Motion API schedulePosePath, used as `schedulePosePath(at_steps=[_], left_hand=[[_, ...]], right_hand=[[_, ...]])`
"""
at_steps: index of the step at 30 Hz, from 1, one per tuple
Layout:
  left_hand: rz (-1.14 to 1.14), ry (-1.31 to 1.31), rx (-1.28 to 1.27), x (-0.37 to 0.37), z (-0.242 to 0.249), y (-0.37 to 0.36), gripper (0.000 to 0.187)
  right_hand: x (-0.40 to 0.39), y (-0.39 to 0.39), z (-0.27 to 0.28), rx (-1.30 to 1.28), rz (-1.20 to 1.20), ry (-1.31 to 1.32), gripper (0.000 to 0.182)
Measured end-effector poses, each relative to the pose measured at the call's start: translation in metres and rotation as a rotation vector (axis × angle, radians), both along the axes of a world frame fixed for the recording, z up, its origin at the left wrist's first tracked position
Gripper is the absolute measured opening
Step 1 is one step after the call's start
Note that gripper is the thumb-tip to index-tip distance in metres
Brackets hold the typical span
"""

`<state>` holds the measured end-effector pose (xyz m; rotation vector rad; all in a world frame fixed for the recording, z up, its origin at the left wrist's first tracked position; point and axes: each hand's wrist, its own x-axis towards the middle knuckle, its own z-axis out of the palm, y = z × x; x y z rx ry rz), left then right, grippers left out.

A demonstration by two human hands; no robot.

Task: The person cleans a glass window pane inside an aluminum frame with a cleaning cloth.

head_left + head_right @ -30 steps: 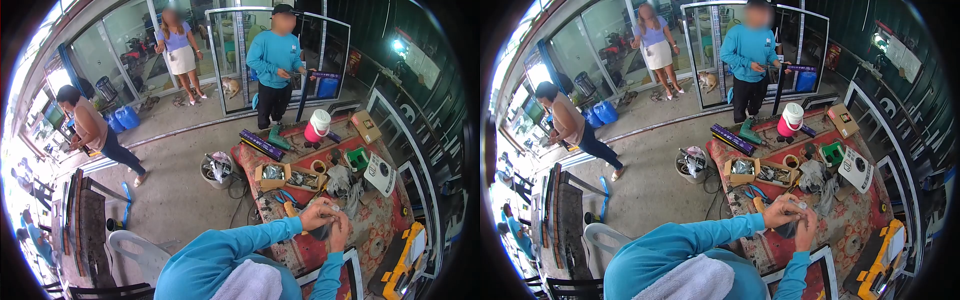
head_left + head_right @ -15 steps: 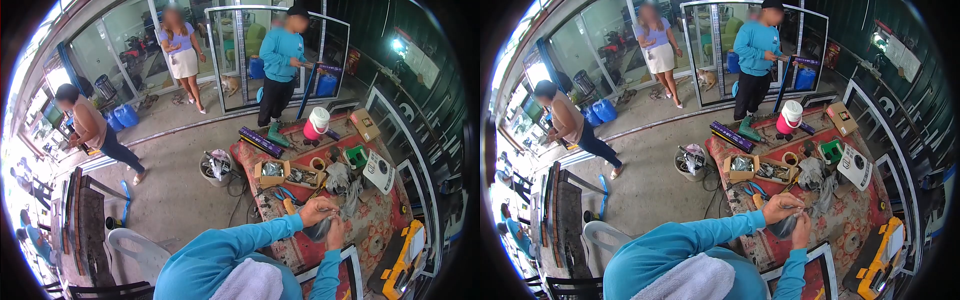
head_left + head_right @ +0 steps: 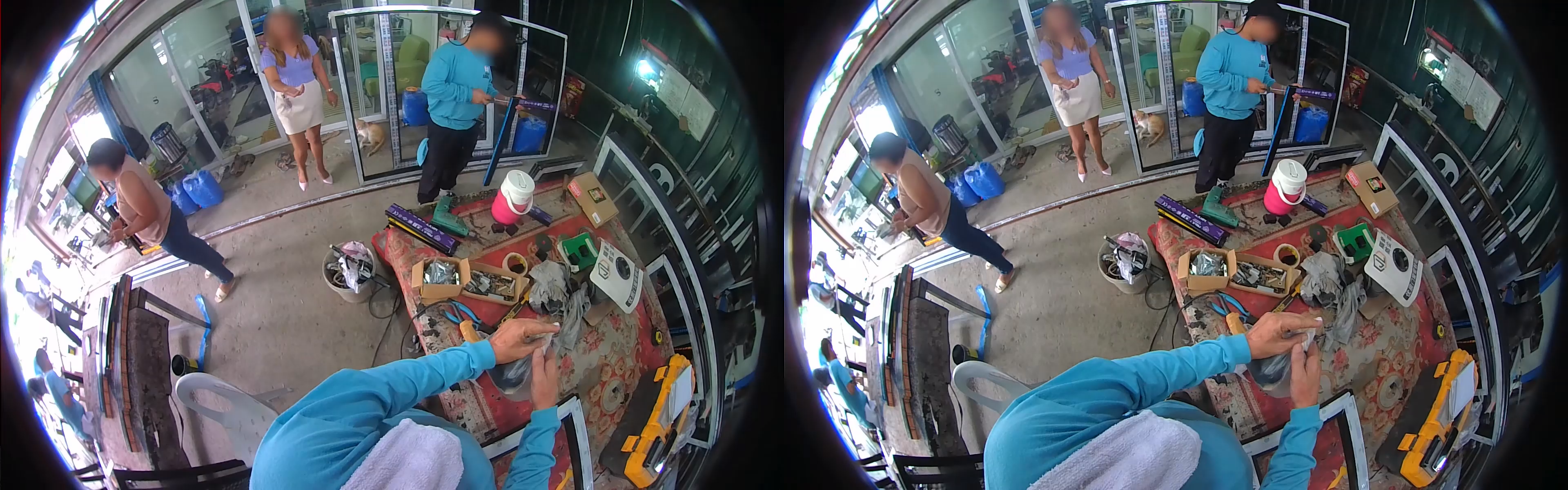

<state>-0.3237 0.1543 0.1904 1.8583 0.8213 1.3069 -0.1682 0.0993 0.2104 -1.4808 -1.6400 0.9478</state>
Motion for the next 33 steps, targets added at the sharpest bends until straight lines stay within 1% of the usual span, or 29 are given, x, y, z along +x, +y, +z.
schedulePosePath(at_steps=[2,3,4,5,6,7,8,9,10,11,12,14,16,17,18,19,20,21,23,24,25,26,28,29,30,31,32,33], left_hand=[[-0.002,0.016,0.021,-0.001,-0.001,0.001,0.041],[-0.036,0.024,0.01,-0.001,-0.003,0.002,0.046],[-0.069,0.031,-0.001,-0.002,-0.004,0.002,0.051],[-0.071,0.032,-0.002,-0.001,-0.005,0.003,0.051],[-0.122,0.04,-0.061,-0.002,-0.003,0.003,0.056],[-0.171,0.049,-0.121,-0.003,-0.001,0.003,0.062],[-0.169,0.05,-0.123,-0.003,-0.004,0.005,0.062],[-0.212,0.052,-0.121,-0.003,-0.007,0.008,0.066],[-0.254,0.054,-0.117,-0.002,-0.01,0.011,0.071],[-0.252,0.054,-0.119,-0.002,-0.014,0.011,0.071],[-0.254,0.054,-0.143,-0.002,-0.016,0.011,0.073],[-0.253,0.055,-0.167,-0.003,-0.019,0.01,0.076],[-0.249,0.034,-0.299,-0.003,-0.023,0.012,0.08],[-0.249,0.035,-0.3,-0.002,-0.025,0.013,0.08],[-0.265,-0.045,-0.389,-0.004,-0.024,0.013,0.082],[-0.28,-0.125,-0.478,-0.006,-0.023,0.014,0.083],[-0.277,-0.123,-0.479,-0.008,-0.022,0.014,0.083],[-0.249,-0.143,-0.472,-0.009,-0.021,0.014,0.085],[-0.217,-0.163,-0.466,-0.01,-0.023,0.014,0.086],[-0.193,-0.131,-0.379,-0.011,-0.025,0.015,0.088],[-0.169,-0.099,-0.291,-0.011,-0.027,0.015,0.09],[-0.166,-0.099,-0.292,-0.012,-0.03,0.015,0.09],[-0.211,-0.091,-0.403,-0.018,-0.028,0.013,0.091],[-0.209,-0.092,-0.403,-0.021,-0.026,0.013,0.091],[-0.242,-0.129,-0.474,-0.023,-0.026,0.014,0.09],[-0.275,-0.166,-0.546,-0.025,-0.027,0.014,0.089],[-0.274,-0.167,-0.547,-0.026,-0.031,0.016,0.089],[-0.193,-0.172,-0.432,-0.027,-0.039,0.019,0.085]], right_hand=[[0.004,-0.001,0.002,-0.066,0.046,-0.045,0.066],[0.007,-0.001,-0.001,-0.068,0.044,-0.044,0.066],[0.012,0.001,-0.006,-0.045,0.084,0.024,0.063],[0.016,0.002,-0.009,-0.022,0.124,0.092,0.059],[0.018,0.004,-0.008,-0.024,0.124,0.092,0.059],[0.018,0.006,-0.004,-0.053,0.11,0.078,0.053],[0.019,0.008,-0.001,-0.084,0.097,0.065,0.046],[0.022,0.01,0.0,-0.086,0.098,0.066,0.046],[0.025,0.013,0.0,-0.148,0.09,0.079,0.043],[0.027,0.015,0.0,-0.21,0.083,0.093,0.041],[0.026,0.016,0.0,-0.212,0.085,0.094,0.041],[0.024,0.019,-0.001,-0.233,0.095,0.383,0.035],[0.025,0.022,-0.001,-0.283,0.102,0.415,0.035],[0.026,0.024,0.0,-0.332,0.107,0.446,0.034],[0.023,0.024,0.002,-0.332,0.108,0.448,0.034],[0.02,0.024,0.006,-0.317,0.115,0.383,0.034],[0.017,0.024,0.008,-0.303,0.123,0.319,0.035],[0.017,0.025,0.004,-0.306,0.126,0.32,0.035],[0.017,0.028,-0.006,-0.308,0.245,0.297,0.037],[0.015,0.027,-0.005,-0.309,0.248,0.297,0.037],[0.013,0.027,-0.003,-0.3,0.278,0.209,0.042],[0.011,0.027,-0.001,-0.289,0.307,0.12,0.047],[0.012,0.029,-0.007,-0.283,0.319,0.098,0.049],[0.011,0.03,-0.01,-0.275,0.327,0.077,0.052],[0.009,0.03,-0.009,-0.276,0.329,0.076,0.052],[0.006,0.028,-0.009,-0.24,0.299,0.13,0.053],[0.004,0.027,-0.009,-0.203,0.269,0.183,0.054],[0.005,0.027,-0.014,-0.204,0.269,0.183,0.054]])
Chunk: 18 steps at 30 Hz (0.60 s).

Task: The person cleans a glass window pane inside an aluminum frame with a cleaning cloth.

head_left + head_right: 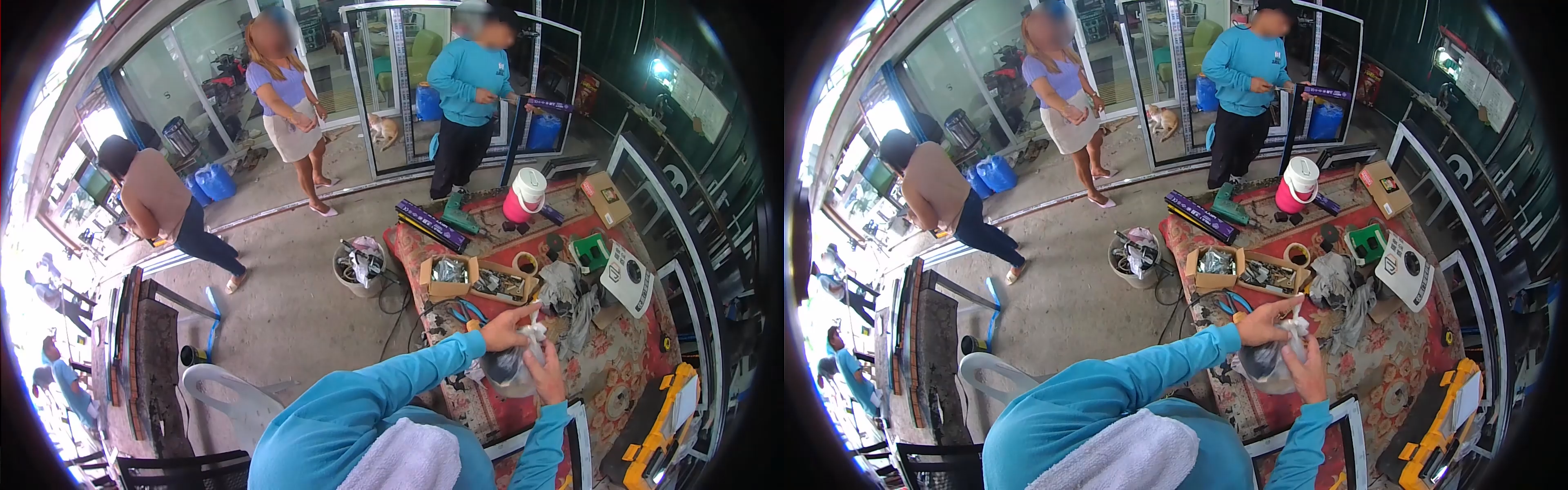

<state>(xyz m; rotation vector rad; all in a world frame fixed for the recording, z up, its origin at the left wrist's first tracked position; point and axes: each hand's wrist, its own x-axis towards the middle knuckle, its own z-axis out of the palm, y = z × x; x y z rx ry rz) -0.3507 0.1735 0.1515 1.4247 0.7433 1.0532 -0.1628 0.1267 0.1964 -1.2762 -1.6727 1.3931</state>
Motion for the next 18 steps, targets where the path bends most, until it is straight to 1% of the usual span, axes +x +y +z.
schedulePosePath(at_steps=[1,2,3,4,5,6,8,9,11,12,13,14,15,16,17,18], left_hand=[[0.089,0.003,0.107,-0.002,-0.007,0.003,0.082],[0.088,0.002,0.106,-0.004,-0.014,0.005,0.082],[0.058,-0.203,-0.039,-0.009,-0.014,0.008,0.079],[0.027,-0.406,-0.183,-0.013,-0.015,0.011,0.076],[0.049,-0.446,-0.187,-0.02,-0.015,0.013,0.067],[0.047,-0.446,-0.188,-0.027,-0.011,0.014,0.067],[0.154,-0.555,-0.356,-0.042,-0.004,0.016,0.058],[0.198,-0.628,-0.361,-0.05,-0.004,0.017,0.048],[0.331,-0.649,-0.45,-0.066,-0.014,0.025,0.042],[0.358,-0.718,-0.453,-0.075,-0.013,0.026,0.03],[0.408,-0.773,-0.461,-0.085,-0.041,0.038,0.025],[0.403,-0.81,-0.472,-0.092,-0.04,0.041,0.024],[0.411,-0.839,-0.539,-0.101,-0.028,0.037,0.026],[0.37,-0.946,-0.511,-0.11,-0.046,0.046,0.029],[0.42,-0.946,-0.46,-0.118,-0.049,0.046,0.03],[0.412,-0.945,-0.463,-0.124,-0.05,0.047,0.03]], right_hand=[[0.003,0.0,-0.007,0.002,-0.046,0.11,0.056],[0.006,0.0,-0.013,0.003,-0.093,0.221,0.059],[0.006,-0.001,-0.008,0.002,-0.095,0.22,0.059],[0.007,-0.002,0.0,-0.064,-0.175,0.336,0.059],[0.009,-0.005,0.008,-0.131,-0.256,0.452,0.059],[0.013,-0.008,0.014,-0.131,-0.258,0.452,0.059],[0.024,-0.013,0.023,-0.185,-0.304,0.529,0.058],[0.029,-0.014,0.019,-0.17,-0.334,0.523,0.056],[0.041,-0.018,0.013,-0.191,-0.332,0.547,0.055],[0.048,-0.022,0.011,-0.211,-0.333,0.57,0.053],[0.052,-0.026,0.008,-0.212,-0.355,0.56,0.053],[0.054,-0.029,0.006,-0.229,-0.348,0.577,0.052],[0.057,-0.033,0.003,-0.244,-0.339,0.595,0.05],[0.06,-0.038,0.001,-0.241,-0.357,0.589,0.05],[0.061,-0.041,-0.001,-0.27,-0.365,0.601,0.049],[0.06,-0.043,-0.003,-0.299,-0.369,0.615,0.047]])
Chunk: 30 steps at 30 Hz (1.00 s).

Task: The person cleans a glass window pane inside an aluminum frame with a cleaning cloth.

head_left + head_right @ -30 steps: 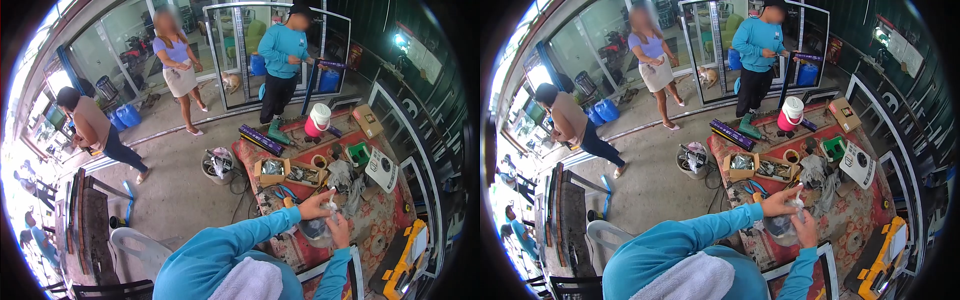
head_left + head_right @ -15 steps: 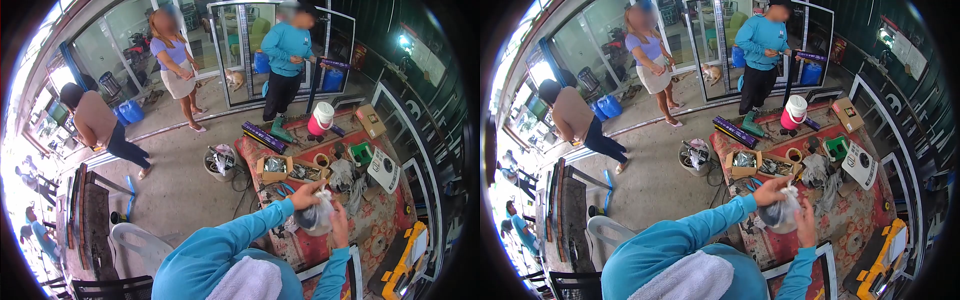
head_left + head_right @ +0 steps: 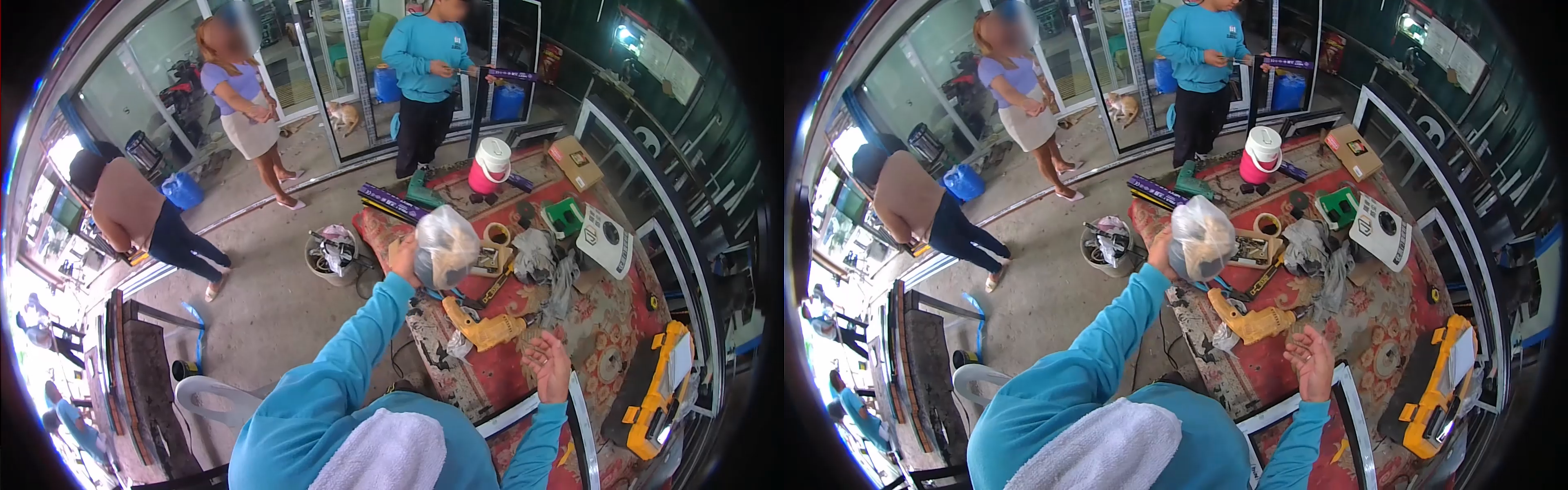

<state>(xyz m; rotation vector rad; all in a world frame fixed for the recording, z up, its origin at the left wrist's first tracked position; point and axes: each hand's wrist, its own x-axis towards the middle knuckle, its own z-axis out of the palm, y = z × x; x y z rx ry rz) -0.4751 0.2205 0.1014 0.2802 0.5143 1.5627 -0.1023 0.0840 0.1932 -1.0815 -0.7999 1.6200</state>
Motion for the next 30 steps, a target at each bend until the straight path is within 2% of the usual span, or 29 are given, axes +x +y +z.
schedulePosePath(at_steps=[2,6,10,11,15,30], left_hand=[[0.113,0.043,-0.01,-0.011,-0.001,0.001,0.031],[0.071,-0.096,-0.116,-0.029,-0.002,-0.007,0.032],[-0.001,-0.186,-0.158,-0.046,-0.034,-0.007,0.039],[0.013,-0.099,-0.112,-0.053,-0.059,0.002,0.045],[-0.089,-0.185,-0.046,-0.064,-0.061,-0.003,0.049],[0.093,-0.212,-0.014,-0.105,-0.053,-0.022,0.05]], right_hand=[[0.001,-0.006,-0.004,-0.006,-0.008,-0.003,0.045],[0.006,-0.016,-0.012,-0.072,-0.011,-0.03,0.044],[0.009,-0.023,-0.017,-0.099,-0.01,-0.04,0.044],[0.009,-0.025,-0.018,-0.1,-0.007,-0.04,0.044],[0.01,-0.03,-0.02,-0.119,-0.022,-0.068,0.044],[0.014,-0.041,-0.029,-0.162,-0.037,-0.107,0.042]])
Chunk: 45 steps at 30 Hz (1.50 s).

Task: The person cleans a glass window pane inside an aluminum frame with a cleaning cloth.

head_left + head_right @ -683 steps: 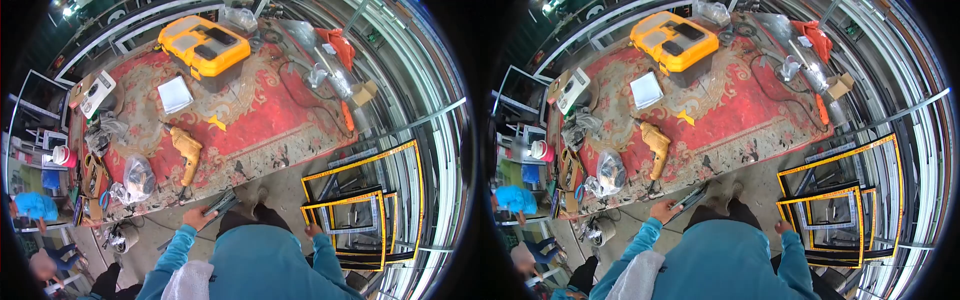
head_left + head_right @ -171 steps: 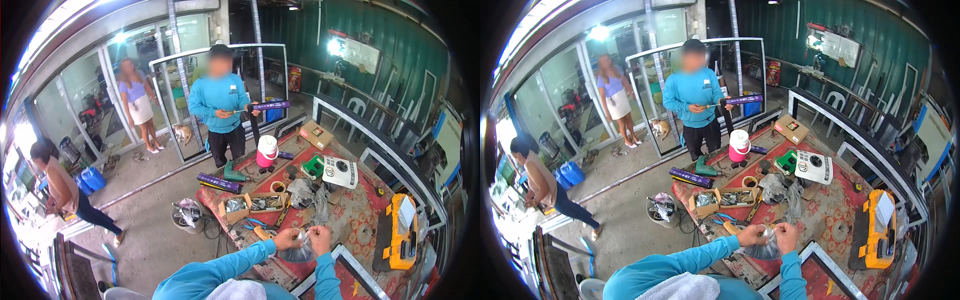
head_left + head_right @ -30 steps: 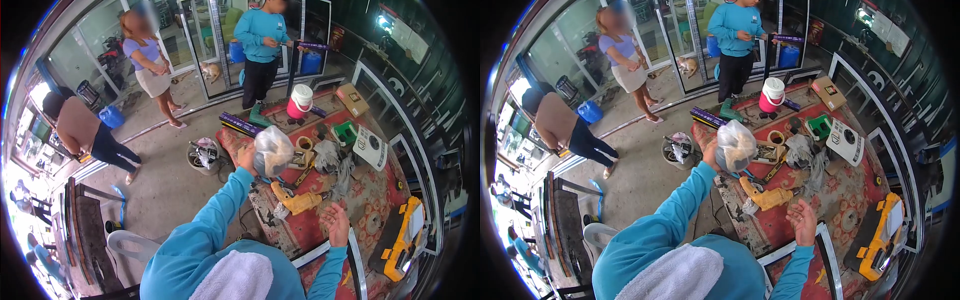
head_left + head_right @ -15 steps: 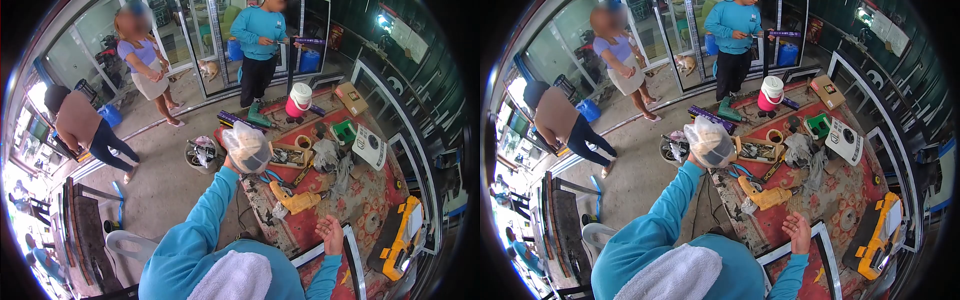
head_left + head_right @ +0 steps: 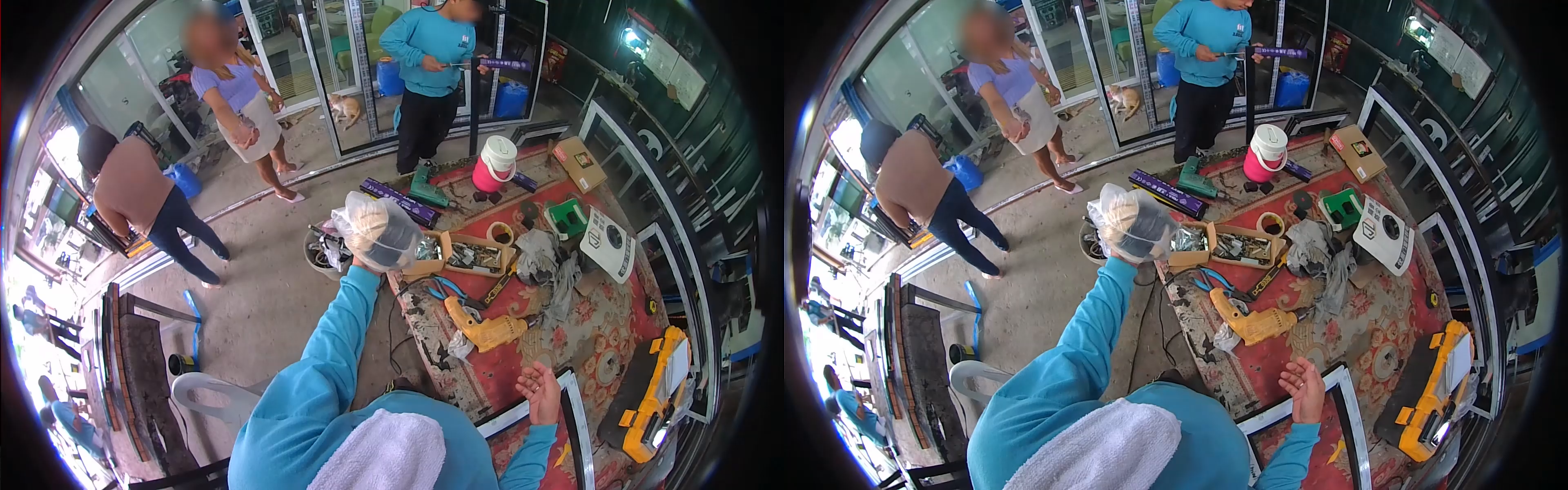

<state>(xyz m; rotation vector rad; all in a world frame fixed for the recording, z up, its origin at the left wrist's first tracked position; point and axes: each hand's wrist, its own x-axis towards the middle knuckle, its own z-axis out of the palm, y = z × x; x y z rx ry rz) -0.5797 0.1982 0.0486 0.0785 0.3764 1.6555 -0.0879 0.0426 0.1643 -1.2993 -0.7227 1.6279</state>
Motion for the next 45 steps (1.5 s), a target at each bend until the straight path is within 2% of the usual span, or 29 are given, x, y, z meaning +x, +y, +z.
schedulePosePath(at_steps=[8,12,13,17,31,33,36,39,43,45], left_hand=[[0.1,-0.015,0.004,-0.008,0.008,0.009,0.05],[0.149,-0.02,0.007,-0.013,0.008,0.0,0.051],[0.16,-0.021,0.008,-0.011,0.002,-0.029,0.051],[0.205,-0.026,0.013,-0.018,0.016,0.003,0.051],[0.396,-0.024,0.057,-0.036,0.041,0.002,0.052],[0.353,-0.06,0.129,-0.04,0.042,-0.003,0.044],[0.359,0.06,0.139,-0.049,0.034,-0.001,0.05],[0.408,0.063,0.083,-0.06,0.026,-0.005,0.05],[0.434,0.114,0.155,-0.074,0.016,-0.012,0.044],[0.702,1.439,-0.128,-0.098,-0.024,-0.008,0.037]], right_hand=[[0.001,-0.003,-0.002,-0.018,-0.006,-0.012,0.041],[0.002,-0.002,-0.003,-0.024,0.001,-0.025,0.042],[0.002,-0.002,-0.003,-0.025,0.002,-0.026,0.042],[0.001,-0.002,-0.002,-0.026,0.007,-0.032,0.041],[0.006,-0.008,-0.005,-0.041,0.009,-0.051,0.043],[0.007,-0.008,-0.006,-0.04,0.013,-0.051,0.043],[0.007,-0.01,-0.005,-0.039,0.014,-0.056,0.043],[0.007,-0.011,-0.004,-0.039,0.008,-0.056,0.042],[0.008,-0.011,-0.007,-0.026,0.022,-0.072,0.047],[0.007,-0.01,-0.006,-0.029,0.023,-0.072,0.047]])
